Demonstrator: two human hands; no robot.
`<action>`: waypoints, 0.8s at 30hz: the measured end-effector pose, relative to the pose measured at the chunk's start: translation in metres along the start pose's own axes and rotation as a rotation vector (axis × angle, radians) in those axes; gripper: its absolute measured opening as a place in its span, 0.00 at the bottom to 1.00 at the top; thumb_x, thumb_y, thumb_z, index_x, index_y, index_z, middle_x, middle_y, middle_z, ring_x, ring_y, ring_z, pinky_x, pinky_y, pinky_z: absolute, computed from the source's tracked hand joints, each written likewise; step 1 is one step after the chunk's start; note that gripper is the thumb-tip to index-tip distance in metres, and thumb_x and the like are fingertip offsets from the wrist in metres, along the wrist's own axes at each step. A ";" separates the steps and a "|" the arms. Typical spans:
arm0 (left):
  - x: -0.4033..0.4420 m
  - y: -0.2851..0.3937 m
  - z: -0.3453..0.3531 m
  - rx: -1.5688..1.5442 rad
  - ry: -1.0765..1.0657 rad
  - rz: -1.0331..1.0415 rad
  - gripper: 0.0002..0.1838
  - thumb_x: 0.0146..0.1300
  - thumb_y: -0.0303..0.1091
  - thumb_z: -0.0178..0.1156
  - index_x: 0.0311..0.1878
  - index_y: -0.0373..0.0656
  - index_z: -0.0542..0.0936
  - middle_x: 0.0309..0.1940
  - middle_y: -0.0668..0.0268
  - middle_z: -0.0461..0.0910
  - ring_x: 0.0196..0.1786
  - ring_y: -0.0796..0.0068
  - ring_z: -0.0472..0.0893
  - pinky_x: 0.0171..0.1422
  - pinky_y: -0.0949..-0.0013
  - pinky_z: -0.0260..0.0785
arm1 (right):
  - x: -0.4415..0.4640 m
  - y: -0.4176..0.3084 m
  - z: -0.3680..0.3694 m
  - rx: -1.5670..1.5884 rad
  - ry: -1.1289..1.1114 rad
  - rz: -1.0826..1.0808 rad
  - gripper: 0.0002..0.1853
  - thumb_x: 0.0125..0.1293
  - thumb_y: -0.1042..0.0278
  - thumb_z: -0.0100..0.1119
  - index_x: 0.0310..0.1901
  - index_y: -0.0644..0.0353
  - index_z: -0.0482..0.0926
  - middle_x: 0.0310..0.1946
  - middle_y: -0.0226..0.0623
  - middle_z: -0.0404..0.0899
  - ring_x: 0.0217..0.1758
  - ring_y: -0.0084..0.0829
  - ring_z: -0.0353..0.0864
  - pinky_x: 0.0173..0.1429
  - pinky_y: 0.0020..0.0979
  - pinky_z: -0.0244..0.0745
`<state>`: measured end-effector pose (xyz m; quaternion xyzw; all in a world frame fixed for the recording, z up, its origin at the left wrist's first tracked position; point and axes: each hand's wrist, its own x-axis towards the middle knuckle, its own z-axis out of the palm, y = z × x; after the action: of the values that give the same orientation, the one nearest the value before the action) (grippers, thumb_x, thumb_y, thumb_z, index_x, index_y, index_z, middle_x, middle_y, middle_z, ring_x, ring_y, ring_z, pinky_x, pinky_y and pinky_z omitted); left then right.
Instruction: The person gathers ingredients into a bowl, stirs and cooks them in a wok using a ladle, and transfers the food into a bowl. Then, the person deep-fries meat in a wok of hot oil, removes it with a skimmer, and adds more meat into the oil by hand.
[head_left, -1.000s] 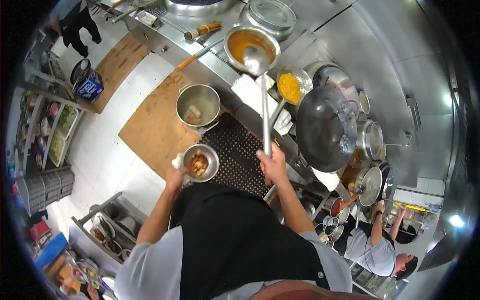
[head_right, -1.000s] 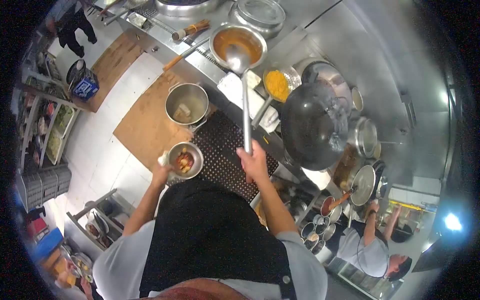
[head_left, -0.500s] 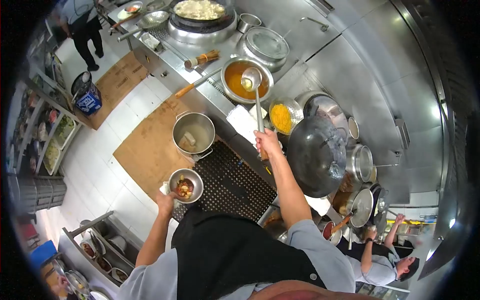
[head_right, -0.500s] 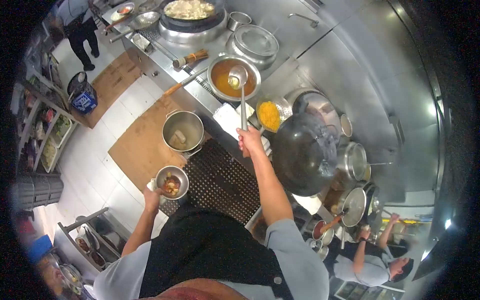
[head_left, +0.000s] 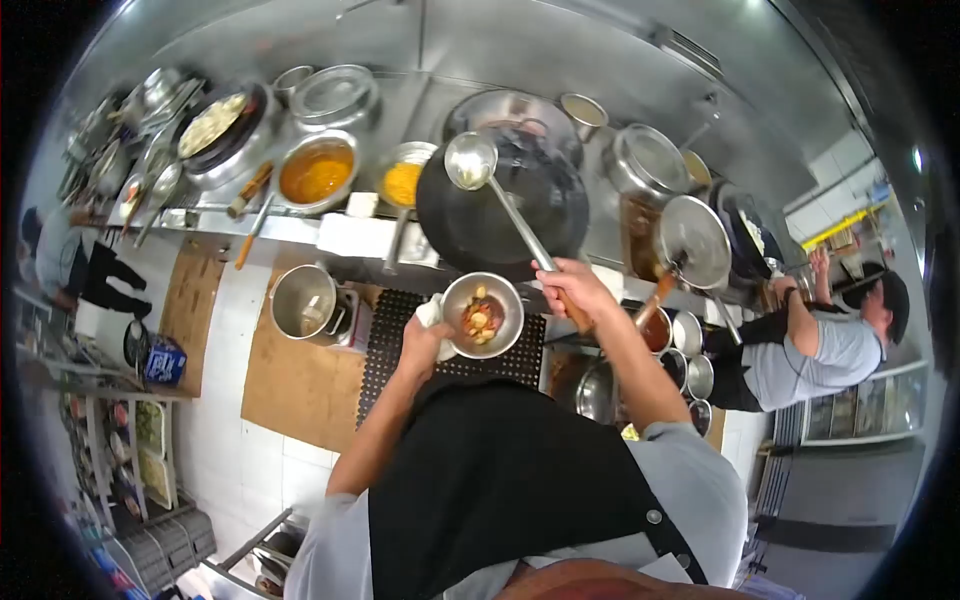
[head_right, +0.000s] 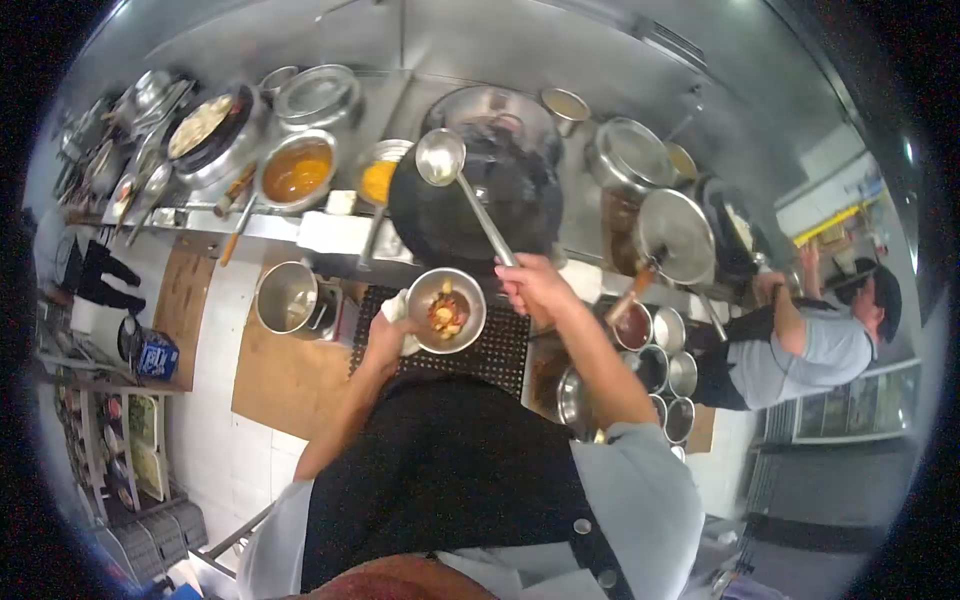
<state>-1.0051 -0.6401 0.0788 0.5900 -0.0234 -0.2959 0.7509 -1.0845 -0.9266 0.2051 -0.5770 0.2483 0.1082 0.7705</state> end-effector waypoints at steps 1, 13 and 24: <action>0.009 -0.007 0.019 0.005 -0.014 -0.009 0.30 0.51 0.20 0.60 0.63 0.34 0.77 0.54 0.61 0.83 0.54 0.66 0.83 0.61 0.63 0.77 | 0.000 -0.007 -0.025 -0.328 0.109 0.003 0.09 0.72 0.66 0.66 0.44 0.56 0.74 0.21 0.24 0.71 0.16 0.20 0.69 0.17 0.25 0.62; 0.097 0.023 0.113 -0.240 0.207 0.079 0.27 0.51 0.14 0.61 0.58 0.37 0.79 0.49 0.61 0.84 0.50 0.66 0.85 0.56 0.62 0.80 | -0.008 0.043 -0.131 -0.384 0.354 -0.317 0.24 0.70 0.72 0.64 0.67 0.60 0.75 0.21 0.23 0.73 0.18 0.17 0.68 0.21 0.23 0.64; 0.300 0.060 0.134 -0.167 0.311 0.141 0.28 0.53 0.24 0.68 0.60 0.33 0.76 0.50 0.56 0.84 0.52 0.63 0.83 0.57 0.58 0.77 | 0.119 -0.037 -0.151 -0.318 0.432 -0.212 0.12 0.71 0.71 0.61 0.54 0.56 0.80 0.20 0.25 0.72 0.16 0.19 0.69 0.18 0.26 0.63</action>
<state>-0.7851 -0.8910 0.0794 0.5613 0.0762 -0.1485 0.8106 -1.0047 -1.0954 0.1438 -0.7229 0.3247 -0.0608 0.6068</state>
